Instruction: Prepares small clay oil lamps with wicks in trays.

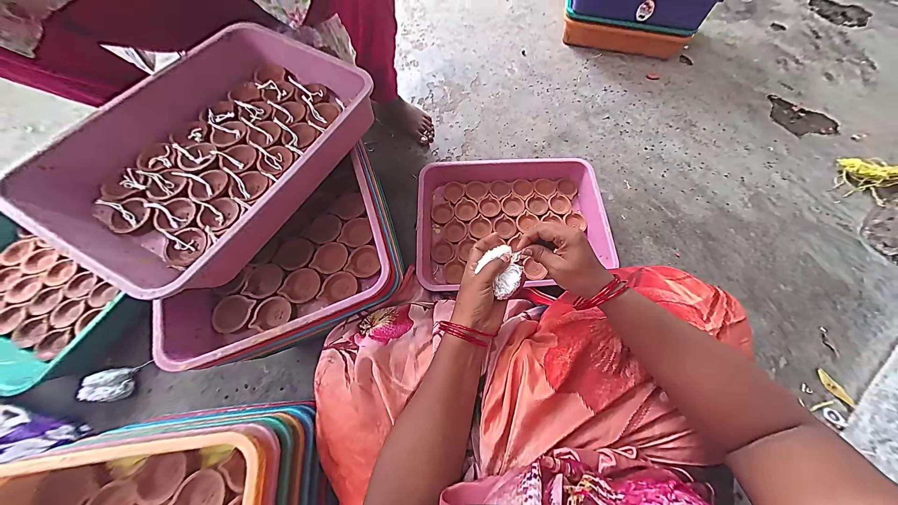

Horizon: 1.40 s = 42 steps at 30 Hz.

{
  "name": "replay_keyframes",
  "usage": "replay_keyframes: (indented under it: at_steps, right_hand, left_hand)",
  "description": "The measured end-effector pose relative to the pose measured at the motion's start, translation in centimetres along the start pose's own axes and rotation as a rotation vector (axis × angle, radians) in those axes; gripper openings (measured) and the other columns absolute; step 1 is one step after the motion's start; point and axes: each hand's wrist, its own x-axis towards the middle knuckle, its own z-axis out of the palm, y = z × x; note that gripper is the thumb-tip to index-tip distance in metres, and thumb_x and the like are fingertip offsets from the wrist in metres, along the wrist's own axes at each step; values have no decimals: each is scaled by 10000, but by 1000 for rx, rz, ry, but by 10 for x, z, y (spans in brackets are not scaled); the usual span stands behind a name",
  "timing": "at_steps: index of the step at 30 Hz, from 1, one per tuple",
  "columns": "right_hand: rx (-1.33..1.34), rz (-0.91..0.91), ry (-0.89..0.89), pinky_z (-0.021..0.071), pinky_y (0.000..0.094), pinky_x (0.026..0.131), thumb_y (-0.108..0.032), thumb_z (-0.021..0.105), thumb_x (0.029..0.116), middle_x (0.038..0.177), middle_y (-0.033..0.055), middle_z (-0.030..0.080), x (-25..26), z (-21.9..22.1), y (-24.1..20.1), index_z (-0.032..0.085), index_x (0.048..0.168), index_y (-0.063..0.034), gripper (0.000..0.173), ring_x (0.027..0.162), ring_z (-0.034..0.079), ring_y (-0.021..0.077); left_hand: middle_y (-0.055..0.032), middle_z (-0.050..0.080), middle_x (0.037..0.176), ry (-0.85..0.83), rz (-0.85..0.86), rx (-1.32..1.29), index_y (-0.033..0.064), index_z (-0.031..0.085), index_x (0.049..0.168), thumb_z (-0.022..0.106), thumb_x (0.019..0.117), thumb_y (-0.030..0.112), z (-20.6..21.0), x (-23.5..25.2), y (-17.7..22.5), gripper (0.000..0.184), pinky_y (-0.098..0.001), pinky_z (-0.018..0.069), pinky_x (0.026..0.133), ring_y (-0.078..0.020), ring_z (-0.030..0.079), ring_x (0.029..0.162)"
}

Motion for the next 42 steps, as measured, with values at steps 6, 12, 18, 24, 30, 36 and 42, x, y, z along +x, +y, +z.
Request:
replay_keyframes:
  at_steps: [6, 12, 18, 24, 30, 36, 42]
  right_hand:
    - [-1, 30, -7, 540, 179, 734, -12, 639, 937, 914, 45, 698, 0, -2, -1, 724, 943, -11, 85, 784, 632, 24]
    - [-11, 57, 7, 525, 181, 697, 2, 638, 932, 873, 29, 686, 2, -9, -1, 723, 928, -16, 88, 742, 612, 18]
    - [54, 95, 18, 519, 156, 690, 9, 607, 938, 904, 8, 666, 8, -31, 3, 691, 942, -8, 86, 741, 594, -15]
    - [-49, -123, -197, 536, 243, 778, -33, 626, 901, 945, 78, 681, 4, -23, 0, 720, 891, -9, 98, 870, 635, 105]
    - [-12, -134, -223, 533, 214, 766, -29, 652, 900, 912, 52, 678, 3, -15, -3, 725, 901, -13, 75, 845, 632, 74]
    - [123, -163, -314, 560, 189, 744, 17, 616, 903, 1042, 60, 722, 5, -24, 2, 725, 1123, 12, 245, 850, 655, 33]
    - [-43, -377, -305, 565, 261, 879, -82, 635, 951, 936, 70, 751, 7, -23, 3, 789, 961, -23, 164, 928, 705, 121]
  left_hand:
    - [-80, 671, 1020, -130, -3, 123, 124, 577, 1354, 442, 981, -31, -6, -1, 9, 426, -283, 578, 673, -142, 664, 766]
    - [-54, 689, 943, -167, -1, 189, 66, 661, 1090, 464, 934, -38, -6, -5, 10, 272, -258, 567, 629, -108, 652, 713]
    - [45, 535, 652, 54, 265, 640, 108, 559, 723, 642, 961, 78, -20, 3, 13, 254, -208, 453, 587, -38, 516, 595]
    - [-66, 693, 1132, -132, 378, 918, 21, 736, 1057, 573, 1001, 115, -20, 1, 15, 196, -330, 515, 951, -110, 635, 1074]
    - [3, 705, 888, -229, 173, 711, 47, 729, 874, 668, 937, 37, -14, -3, 14, 88, -253, 544, 788, -46, 642, 832]
    - [19, 697, 846, -231, 141, 647, 54, 717, 871, 633, 949, 6, -12, -5, 18, 124, -231, 544, 769, -33, 639, 804]
    - [36, 668, 790, -307, 145, 747, 56, 704, 843, 630, 943, 19, -15, -2, 20, 130, -222, 529, 726, -16, 615, 748]
